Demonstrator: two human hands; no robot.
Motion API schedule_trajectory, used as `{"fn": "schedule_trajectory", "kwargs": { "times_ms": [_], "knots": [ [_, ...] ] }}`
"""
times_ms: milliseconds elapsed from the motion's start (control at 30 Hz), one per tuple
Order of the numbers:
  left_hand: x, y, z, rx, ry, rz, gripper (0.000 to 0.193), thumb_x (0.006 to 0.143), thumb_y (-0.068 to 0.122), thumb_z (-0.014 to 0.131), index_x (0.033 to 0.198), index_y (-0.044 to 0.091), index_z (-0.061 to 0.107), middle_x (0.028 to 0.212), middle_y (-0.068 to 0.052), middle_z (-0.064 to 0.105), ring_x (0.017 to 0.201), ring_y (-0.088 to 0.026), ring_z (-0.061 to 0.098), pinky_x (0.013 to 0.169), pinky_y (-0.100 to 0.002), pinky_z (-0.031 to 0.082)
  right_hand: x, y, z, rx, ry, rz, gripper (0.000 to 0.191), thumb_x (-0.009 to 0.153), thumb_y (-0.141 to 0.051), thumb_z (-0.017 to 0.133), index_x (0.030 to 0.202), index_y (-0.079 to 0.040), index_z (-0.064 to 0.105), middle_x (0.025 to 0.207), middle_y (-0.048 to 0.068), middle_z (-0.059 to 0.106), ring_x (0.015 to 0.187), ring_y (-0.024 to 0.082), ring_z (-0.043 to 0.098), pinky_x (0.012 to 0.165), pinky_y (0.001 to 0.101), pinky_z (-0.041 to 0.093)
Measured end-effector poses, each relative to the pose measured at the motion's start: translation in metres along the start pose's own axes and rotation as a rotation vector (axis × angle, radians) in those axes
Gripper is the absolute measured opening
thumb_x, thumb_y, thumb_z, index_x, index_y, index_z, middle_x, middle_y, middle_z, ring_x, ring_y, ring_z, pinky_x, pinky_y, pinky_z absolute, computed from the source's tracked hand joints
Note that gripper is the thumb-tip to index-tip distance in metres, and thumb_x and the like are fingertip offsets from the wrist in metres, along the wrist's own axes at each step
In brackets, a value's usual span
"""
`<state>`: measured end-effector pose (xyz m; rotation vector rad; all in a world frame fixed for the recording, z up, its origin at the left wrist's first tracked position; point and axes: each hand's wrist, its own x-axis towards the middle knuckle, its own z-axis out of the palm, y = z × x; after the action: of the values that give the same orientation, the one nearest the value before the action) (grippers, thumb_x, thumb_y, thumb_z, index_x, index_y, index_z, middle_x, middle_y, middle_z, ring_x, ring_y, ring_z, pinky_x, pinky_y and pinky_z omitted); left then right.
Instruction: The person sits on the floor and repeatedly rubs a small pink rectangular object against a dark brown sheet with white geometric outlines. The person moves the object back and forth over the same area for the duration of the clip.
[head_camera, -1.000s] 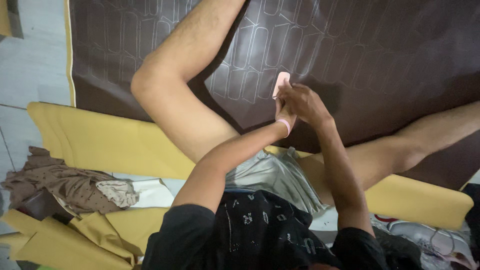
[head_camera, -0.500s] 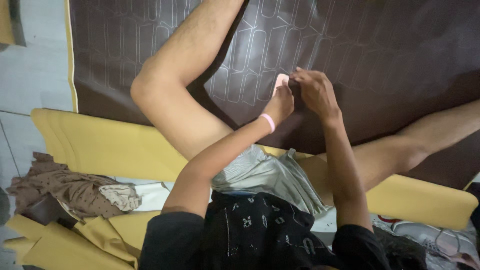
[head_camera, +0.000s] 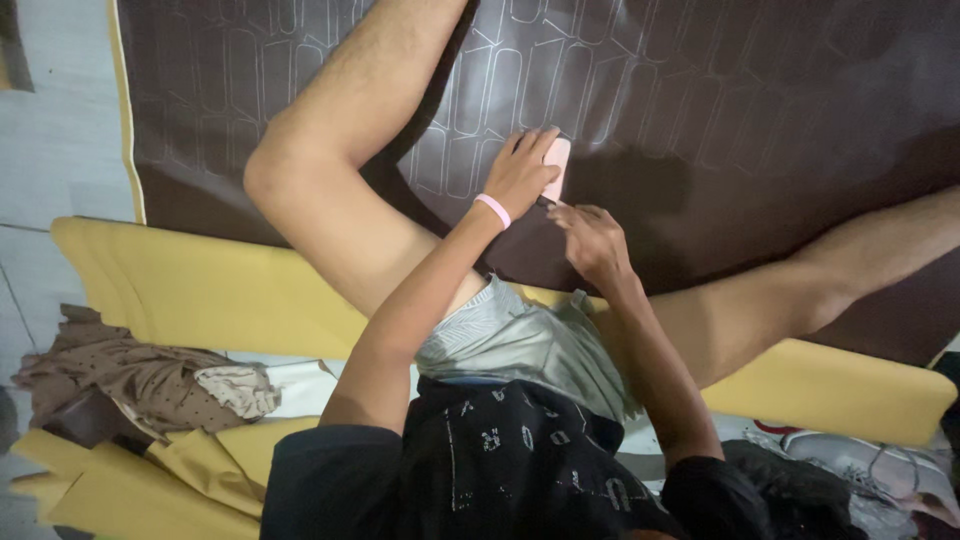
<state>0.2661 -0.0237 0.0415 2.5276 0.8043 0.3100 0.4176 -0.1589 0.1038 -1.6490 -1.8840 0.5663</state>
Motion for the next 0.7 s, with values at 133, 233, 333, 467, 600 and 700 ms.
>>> {"fn": "schedule_trajectory", "kwargs": {
  "times_ms": [133, 233, 333, 467, 600, 700],
  "knots": [
    [0.001, 0.001, 0.000, -0.018, -0.012, 0.016, 0.012, 0.080, 0.017, 0.068, 0.083, 0.010, 0.077, 0.145, -0.016, 0.056, 0.135, -0.033, 0.050, 0.114, -0.049, 0.037, 0.007, -0.002, 0.002, -0.106, 0.025, 0.009, 0.024, 0.089, 0.005, 0.061, 0.108, -0.006, 0.071, 0.113, 0.007, 0.075, 0.113, 0.027, 0.072, 0.102, 0.0445, 0.054],
    [-0.002, -0.005, 0.005, -0.061, 0.049, 0.030, 0.009, 0.082, 0.016, 0.070, 0.084, 0.008, 0.074, 0.138, -0.016, 0.059, 0.132, -0.033, 0.051, 0.112, -0.049, 0.040, -0.004, -0.003, -0.007, -0.116, 0.063, 0.106, 0.019, 0.093, 0.002, 0.062, 0.109, -0.004, 0.071, 0.116, 0.010, 0.075, 0.116, 0.031, 0.069, 0.098, 0.0445, 0.052],
    [0.003, -0.015, 0.014, -0.259, 0.034, -0.067, 0.019, 0.085, 0.006, 0.067, 0.104, 0.004, 0.069, 0.128, -0.015, 0.061, 0.126, -0.033, 0.053, 0.108, -0.047, 0.046, -0.021, 0.008, -0.018, 0.021, 0.085, 0.205, 0.019, 0.099, 0.006, 0.056, 0.111, -0.002, 0.068, 0.122, 0.012, 0.072, 0.122, 0.032, 0.068, 0.105, 0.0430, 0.054],
    [0.010, -0.009, 0.031, -0.870, -0.012, -0.398, 0.020, 0.104, 0.017, 0.064, 0.097, 0.008, 0.047, 0.107, -0.011, 0.051, 0.122, -0.018, 0.071, 0.087, -0.039, 0.057, -0.038, 0.036, -0.021, 0.178, 0.246, 0.278, 0.020, 0.102, 0.007, 0.048, 0.117, 0.002, 0.060, 0.122, 0.018, 0.068, 0.118, 0.033, 0.070, 0.103, 0.0423, 0.057],
    [-0.001, 0.020, 0.035, -0.387, -0.085, 0.112, 0.012, 0.085, 0.018, 0.068, 0.096, 0.015, 0.067, 0.115, -0.006, 0.062, 0.116, -0.028, 0.061, 0.102, -0.047, 0.050, -0.039, 0.058, -0.016, 0.002, 0.276, 0.366, 0.010, 0.110, 0.000, 0.055, 0.115, -0.006, 0.061, 0.112, 0.014, 0.068, 0.111, 0.032, 0.066, 0.096, 0.0418, 0.054],
    [-0.004, 0.032, 0.026, -0.377, 0.058, 0.187, 0.032, 0.065, 0.043, 0.078, 0.087, 0.020, 0.072, 0.116, -0.008, 0.060, 0.118, -0.035, 0.058, 0.103, -0.056, 0.043, -0.032, 0.059, -0.010, -0.104, 0.178, 0.368, 0.035, 0.096, -0.019, 0.073, 0.129, -0.011, 0.064, 0.114, 0.014, 0.060, 0.112, 0.034, 0.057, 0.095, 0.0460, 0.047]
  ]
}}
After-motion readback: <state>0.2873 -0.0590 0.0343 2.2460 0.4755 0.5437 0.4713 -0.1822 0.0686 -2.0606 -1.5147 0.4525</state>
